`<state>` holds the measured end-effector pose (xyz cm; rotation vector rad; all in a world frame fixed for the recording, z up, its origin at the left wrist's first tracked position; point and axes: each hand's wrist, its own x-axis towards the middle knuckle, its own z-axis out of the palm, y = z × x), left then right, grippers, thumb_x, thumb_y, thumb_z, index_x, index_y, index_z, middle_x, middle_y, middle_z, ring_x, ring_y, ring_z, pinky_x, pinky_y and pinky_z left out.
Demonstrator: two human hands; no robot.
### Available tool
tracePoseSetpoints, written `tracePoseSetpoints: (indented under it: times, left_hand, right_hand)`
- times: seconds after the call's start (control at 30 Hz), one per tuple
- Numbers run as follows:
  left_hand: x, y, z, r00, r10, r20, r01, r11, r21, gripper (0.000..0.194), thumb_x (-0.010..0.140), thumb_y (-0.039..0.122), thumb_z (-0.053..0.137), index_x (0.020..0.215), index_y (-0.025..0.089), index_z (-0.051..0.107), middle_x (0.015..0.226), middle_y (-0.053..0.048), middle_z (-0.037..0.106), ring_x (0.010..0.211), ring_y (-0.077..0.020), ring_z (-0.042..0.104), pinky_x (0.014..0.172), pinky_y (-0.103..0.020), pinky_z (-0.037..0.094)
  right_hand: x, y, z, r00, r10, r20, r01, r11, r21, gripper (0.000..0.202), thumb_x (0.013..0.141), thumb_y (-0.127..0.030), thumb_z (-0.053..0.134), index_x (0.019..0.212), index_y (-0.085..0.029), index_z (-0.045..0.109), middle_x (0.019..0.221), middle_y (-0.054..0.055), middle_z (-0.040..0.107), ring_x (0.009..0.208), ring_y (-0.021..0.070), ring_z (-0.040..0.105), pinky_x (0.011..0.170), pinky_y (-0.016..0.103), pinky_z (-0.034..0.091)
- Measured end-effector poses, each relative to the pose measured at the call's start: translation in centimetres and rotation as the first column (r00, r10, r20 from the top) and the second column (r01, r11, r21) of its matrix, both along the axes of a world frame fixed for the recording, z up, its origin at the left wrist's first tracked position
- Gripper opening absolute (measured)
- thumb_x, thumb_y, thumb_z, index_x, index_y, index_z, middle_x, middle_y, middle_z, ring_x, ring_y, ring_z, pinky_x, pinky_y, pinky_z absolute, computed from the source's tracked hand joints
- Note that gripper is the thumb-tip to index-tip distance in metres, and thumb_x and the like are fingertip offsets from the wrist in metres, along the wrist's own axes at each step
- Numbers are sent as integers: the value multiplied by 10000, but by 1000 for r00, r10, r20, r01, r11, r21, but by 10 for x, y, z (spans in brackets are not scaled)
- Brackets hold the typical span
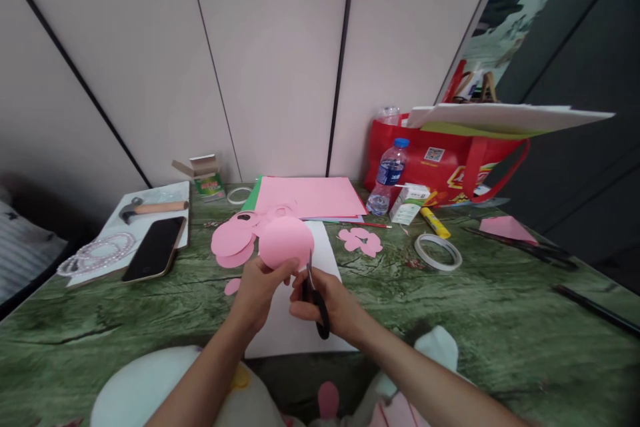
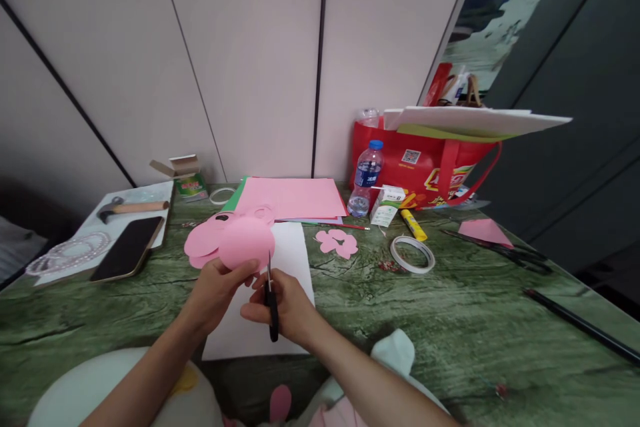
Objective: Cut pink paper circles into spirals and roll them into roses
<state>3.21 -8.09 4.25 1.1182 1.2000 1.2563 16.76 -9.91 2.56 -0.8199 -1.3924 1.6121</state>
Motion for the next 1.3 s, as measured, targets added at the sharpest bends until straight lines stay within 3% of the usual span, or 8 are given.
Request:
tracePoseSetpoints:
  times: [0.17, 0.53, 0.8, 1.0, 1.3]
  left_hand:
    - [0, 0, -2, 998, -1, -55, 0, 1000, -5, 182, 580, 280, 714, 568, 121, 626, 527, -7, 568, 520, -117, 477, 512, -240, 378]
    - [3, -2, 1, 998, -21, 61, 23, 999, -34, 169, 609, 247, 691, 543, 120, 601, 504, -1, 554, 477, -95, 441, 482, -229, 372]
    - [2, -3, -1, 998, -47, 49, 46, 999, 11, 119, 622, 222, 682, 580, 130, 618, 546, -3, 585, 497, -100, 459, 482, -226, 376]
    - [3, -3, -2, 998, -11, 68, 11, 1000, -5, 157, 610, 232, 698, 585, 122, 590, 540, 5, 532, 492, -95, 435, 470, -229, 370]
    - [3, -3, -1, 997, -9, 79, 10, 1000, -5, 180, 630, 240, 698, 587, 125, 566, 533, 10, 514, 499, -92, 438, 470, -225, 379]
  right_hand:
    - [-1, 1, -4, 999, -46, -14, 46, 999, -21, 477, 532, -449, 768, 813, -200, 474, 660, -36, 513, 568, 103, 423, 518, 225, 342]
    - [-1, -1, -3, 1000, 12, -25, -13, 1000, -13, 492, 531, -433, 771, 822, -205, 446, 629, -56, 504, 541, 91, 411, 511, 219, 343]
    - [-1, -2, -1, 999, -36, -11, 35, 999, -20, 460, 530, -424, 771, 798, -203, 469, 621, -59, 476, 530, 87, 384, 485, 211, 320]
    - [-1, -3, -3, 998, -64, -14, 63, 997, -43, 435, 561, -404, 758, 794, -210, 446, 603, -66, 473, 514, 81, 378, 468, 202, 306]
    - [-2, -2, -7, 994, -94, -49, 91, 994, -64, 420, 585, -419, 737, 793, -203, 443, 635, -40, 541, 515, 92, 447, 495, 227, 365]
